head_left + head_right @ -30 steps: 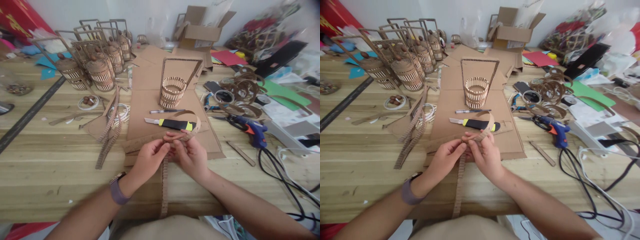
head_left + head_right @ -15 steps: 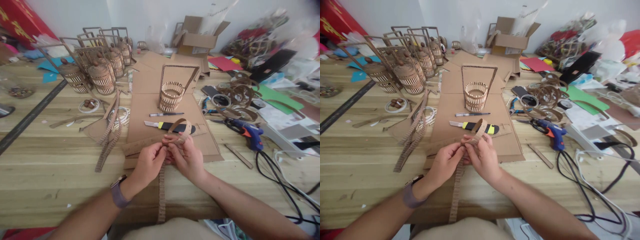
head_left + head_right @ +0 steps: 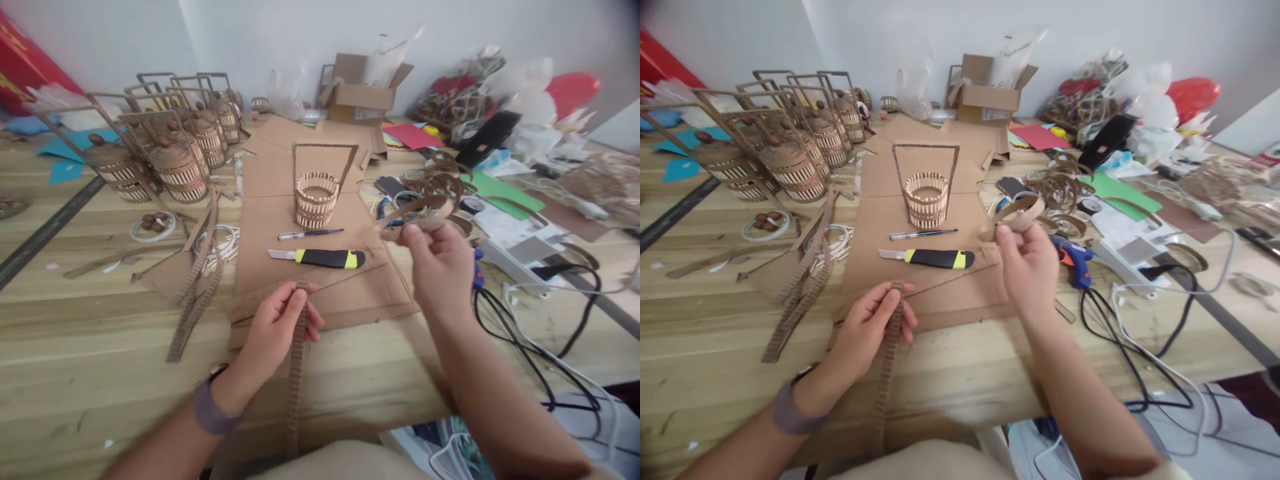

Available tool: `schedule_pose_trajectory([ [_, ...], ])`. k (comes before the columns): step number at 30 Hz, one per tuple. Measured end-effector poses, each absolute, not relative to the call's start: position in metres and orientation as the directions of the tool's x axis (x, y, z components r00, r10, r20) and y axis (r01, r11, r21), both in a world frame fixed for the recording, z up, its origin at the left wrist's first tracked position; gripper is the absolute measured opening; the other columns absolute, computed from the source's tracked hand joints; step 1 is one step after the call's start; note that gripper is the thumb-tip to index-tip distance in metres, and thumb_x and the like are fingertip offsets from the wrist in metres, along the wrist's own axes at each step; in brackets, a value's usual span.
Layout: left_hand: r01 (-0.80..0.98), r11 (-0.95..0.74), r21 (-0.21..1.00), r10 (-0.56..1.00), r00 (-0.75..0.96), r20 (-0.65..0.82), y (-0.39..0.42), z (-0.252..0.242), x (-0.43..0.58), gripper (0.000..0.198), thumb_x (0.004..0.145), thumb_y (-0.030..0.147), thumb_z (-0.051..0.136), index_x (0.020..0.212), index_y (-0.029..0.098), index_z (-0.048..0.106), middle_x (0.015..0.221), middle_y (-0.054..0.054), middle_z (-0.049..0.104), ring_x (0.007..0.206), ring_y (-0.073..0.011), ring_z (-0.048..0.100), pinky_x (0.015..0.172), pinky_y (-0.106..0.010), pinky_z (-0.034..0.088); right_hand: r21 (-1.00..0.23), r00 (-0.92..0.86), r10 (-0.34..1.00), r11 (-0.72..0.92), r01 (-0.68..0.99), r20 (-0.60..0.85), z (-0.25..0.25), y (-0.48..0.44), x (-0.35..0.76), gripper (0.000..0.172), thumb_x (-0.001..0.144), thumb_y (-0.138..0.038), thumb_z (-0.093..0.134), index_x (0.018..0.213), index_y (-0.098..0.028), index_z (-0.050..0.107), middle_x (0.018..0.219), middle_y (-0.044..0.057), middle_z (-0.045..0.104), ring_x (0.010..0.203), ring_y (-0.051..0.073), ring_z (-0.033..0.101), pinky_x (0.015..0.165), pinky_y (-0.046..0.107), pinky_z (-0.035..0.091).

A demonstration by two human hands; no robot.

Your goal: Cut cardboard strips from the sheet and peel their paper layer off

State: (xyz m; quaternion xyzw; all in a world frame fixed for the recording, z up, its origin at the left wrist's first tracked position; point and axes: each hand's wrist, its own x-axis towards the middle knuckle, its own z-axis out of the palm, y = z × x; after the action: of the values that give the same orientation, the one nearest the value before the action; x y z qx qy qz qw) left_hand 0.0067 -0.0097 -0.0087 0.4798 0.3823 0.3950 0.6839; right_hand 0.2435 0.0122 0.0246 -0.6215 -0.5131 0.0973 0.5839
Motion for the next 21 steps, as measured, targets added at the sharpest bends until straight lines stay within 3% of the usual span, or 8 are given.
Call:
schedule_pose_trajectory([
  [2,-0.225,0.275,0.935,0.91,0.374,-0.178,-0.011,-0.003,0.006,0.042,0.089,0.054,0.056,0.107,0.016,0.059,0.06,0.004,0.063,0.045,-0.0086,0.056,0.045,-0.017,0.043,-0.652,0.423,0.761,0.0,0.758,0.492,0.031,0.012,0.277,0.026,0.088,-0.047,0.056,0.076,-0.025,0.064,0.071,0.004,0.071,0.069,0.024,0.068,0.065,0.037,0.052],
  [4,-0.249,0.342,0.906,0.895,0.381,-0.233,-0.014,0.007,0.004,0.043,0.086,0.057,0.059,0.102,0.017,0.06,0.055,0.005,0.059,0.042,-0.0068,0.051,0.042,-0.015,0.039,-0.454,0.374,0.796,-0.141,0.88,0.477,0.037,0.006,0.294,0.036,0.083,-0.051,0.061,0.058,-0.025,0.058,0.048,0.003,0.058,0.052,0.023,0.061,0.051,0.034,0.044],
  [6,-0.231,0.417,0.879,0.856,0.423,-0.296,-0.018,0.018,0.004,0.045,0.081,0.061,0.063,0.088,0.017,0.062,0.05,0.006,0.056,0.038,-0.0055,0.046,0.039,-0.015,0.033,-0.406,0.349,0.82,-0.159,0.9,0.454,0.044,-0.005,0.286,0.039,0.081,-0.055,0.062,0.057,-0.025,0.057,0.043,0.001,0.051,0.044,0.02,0.054,0.044,0.03,0.037],
  [8,-0.179,0.462,0.869,0.816,0.469,-0.338,-0.024,0.029,0.006,0.048,0.077,0.065,0.064,0.077,0.017,0.06,0.047,0.006,0.053,0.036,-0.0052,0.042,0.037,-0.015,0.03,-0.551,0.203,0.929,0.001,0.835,0.31,0.051,-0.02,0.255,0.038,0.084,-0.059,0.056,0.074,-0.024,0.064,0.052,0.0,0.059,0.046,0.016,0.054,0.043,0.027,0.036],
  [11,-0.048,0.438,0.898,0.769,0.538,-0.347,-0.033,0.04,0.012,0.05,0.078,0.069,0.059,0.07,0.019,0.056,0.045,0.005,0.049,0.036,-0.0061,0.039,0.036,-0.017,0.026,-0.853,-0.235,0.972,0.136,0.504,0.016,0.061,-0.038,0.201,0.051,0.084,-0.069,0.05,0.065,-0.022,0.055,0.053,-0.003,0.055,0.047,0.011,0.05,0.042,0.023,0.036],
  [14,0.088,0.343,0.935,0.754,0.568,-0.33,-0.041,0.05,0.017,0.052,0.085,0.069,0.048,0.072,0.019,0.054,0.046,0.006,0.046,0.038,-0.0066,0.037,0.037,-0.018,0.026,-0.965,-0.376,0.927,0.093,0.247,-0.007,0.064,-0.046,0.177,0.053,0.087,-0.067,0.049,0.062,-0.02,0.048,0.054,-0.004,0.049,0.046,0.007,0.043,0.041,0.02,0.032],
  [17,0.215,0.284,0.934,0.72,0.596,-0.356,-0.047,0.06,0.018,0.052,0.089,0.067,0.041,0.077,0.019,0.055,0.046,0.007,0.041,0.039,-0.0062,0.033,0.04,-0.017,0.026,-0.999,-0.431,0.902,-0.005,0.043,-0.024,0.06,-0.046,0.187,0.049,0.09,-0.059,0.052,0.063,-0.018,0.05,0.052,-0.005,0.049,0.044,0.006,0.04,0.041,0.019,0.03],
  [21,0.367,0.224,0.903,0.696,0.588,-0.412,-0.059,0.061,0.003,0.059,0.085,0.076,0.037,0.073,0.02,0.052,0.045,0.007,0.037,0.041,-0.0077,0.031,0.037,-0.018,0.023,-0.975,-0.183,0.983,-0.034,-0.219,0.006,0.048,-0.041,0.213,0.049,0.089,-0.052,0.058,0.056,-0.02,0.04,0.041,-0.011,0.032,0.037,0.005,0.03,0.042,0.02,0.028],
])
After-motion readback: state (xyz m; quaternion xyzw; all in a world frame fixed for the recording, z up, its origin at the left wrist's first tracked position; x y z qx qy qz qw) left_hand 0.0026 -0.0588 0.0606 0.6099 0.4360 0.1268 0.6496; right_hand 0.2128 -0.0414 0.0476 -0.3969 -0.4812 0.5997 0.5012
